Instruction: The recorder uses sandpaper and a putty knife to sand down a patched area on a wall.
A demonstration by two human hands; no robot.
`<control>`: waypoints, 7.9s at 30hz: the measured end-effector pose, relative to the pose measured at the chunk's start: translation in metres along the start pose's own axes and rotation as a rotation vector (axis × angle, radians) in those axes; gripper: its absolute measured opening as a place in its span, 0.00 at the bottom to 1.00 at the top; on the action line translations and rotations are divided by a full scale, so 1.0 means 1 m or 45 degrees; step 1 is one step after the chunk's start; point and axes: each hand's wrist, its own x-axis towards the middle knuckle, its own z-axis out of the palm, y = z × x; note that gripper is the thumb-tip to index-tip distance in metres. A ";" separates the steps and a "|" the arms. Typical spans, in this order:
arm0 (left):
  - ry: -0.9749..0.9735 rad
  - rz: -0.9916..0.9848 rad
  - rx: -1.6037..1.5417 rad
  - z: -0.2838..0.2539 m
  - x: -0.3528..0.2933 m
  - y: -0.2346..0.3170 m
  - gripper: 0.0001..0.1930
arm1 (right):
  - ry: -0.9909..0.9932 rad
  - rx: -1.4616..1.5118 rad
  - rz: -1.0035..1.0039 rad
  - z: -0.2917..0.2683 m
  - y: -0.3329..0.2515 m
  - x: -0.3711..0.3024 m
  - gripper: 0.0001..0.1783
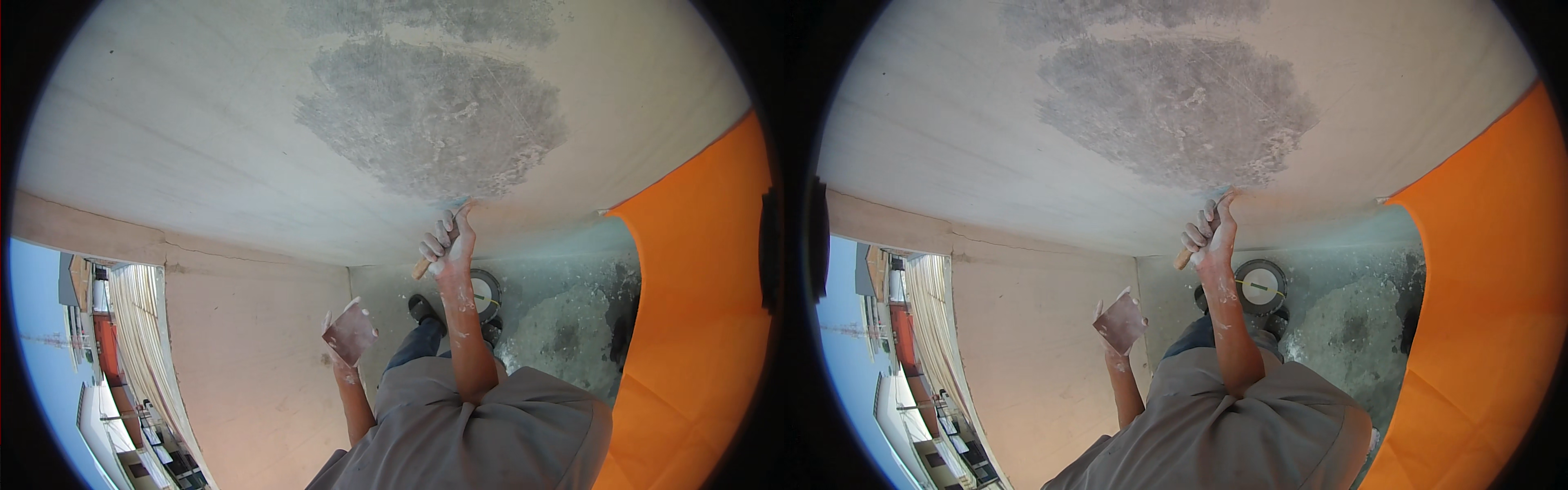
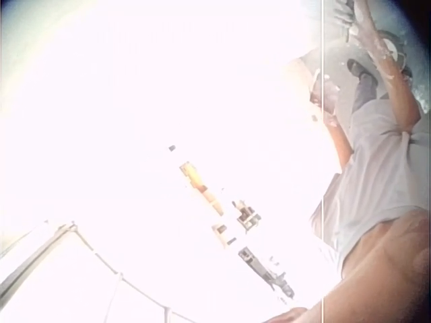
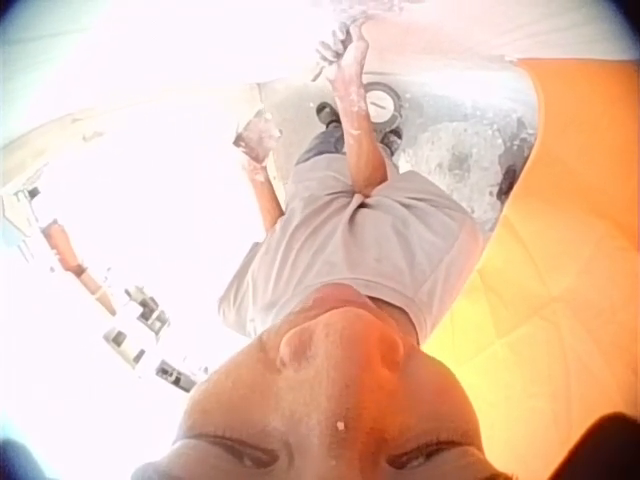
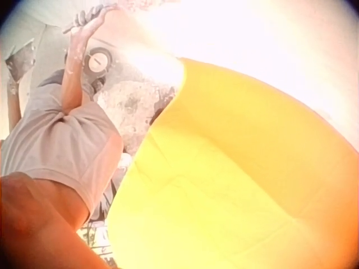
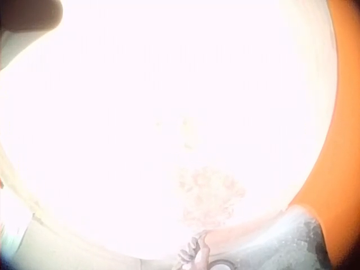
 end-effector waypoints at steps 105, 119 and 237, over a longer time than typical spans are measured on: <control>-0.300 -0.229 -0.133 0.027 0.029 -0.058 0.43 | 0.301 -2.460 -0.306 -0.253 -0.045 -0.119 0.25; -0.324 -0.455 0.176 0.030 -0.026 -0.116 0.43 | 0.270 -1.911 -1.003 -0.126 -0.124 -0.057 0.27; -0.131 -0.028 -0.289 0.026 0.070 -0.071 0.39 | 0.176 -3.086 -1.358 -0.130 -0.110 0.036 0.18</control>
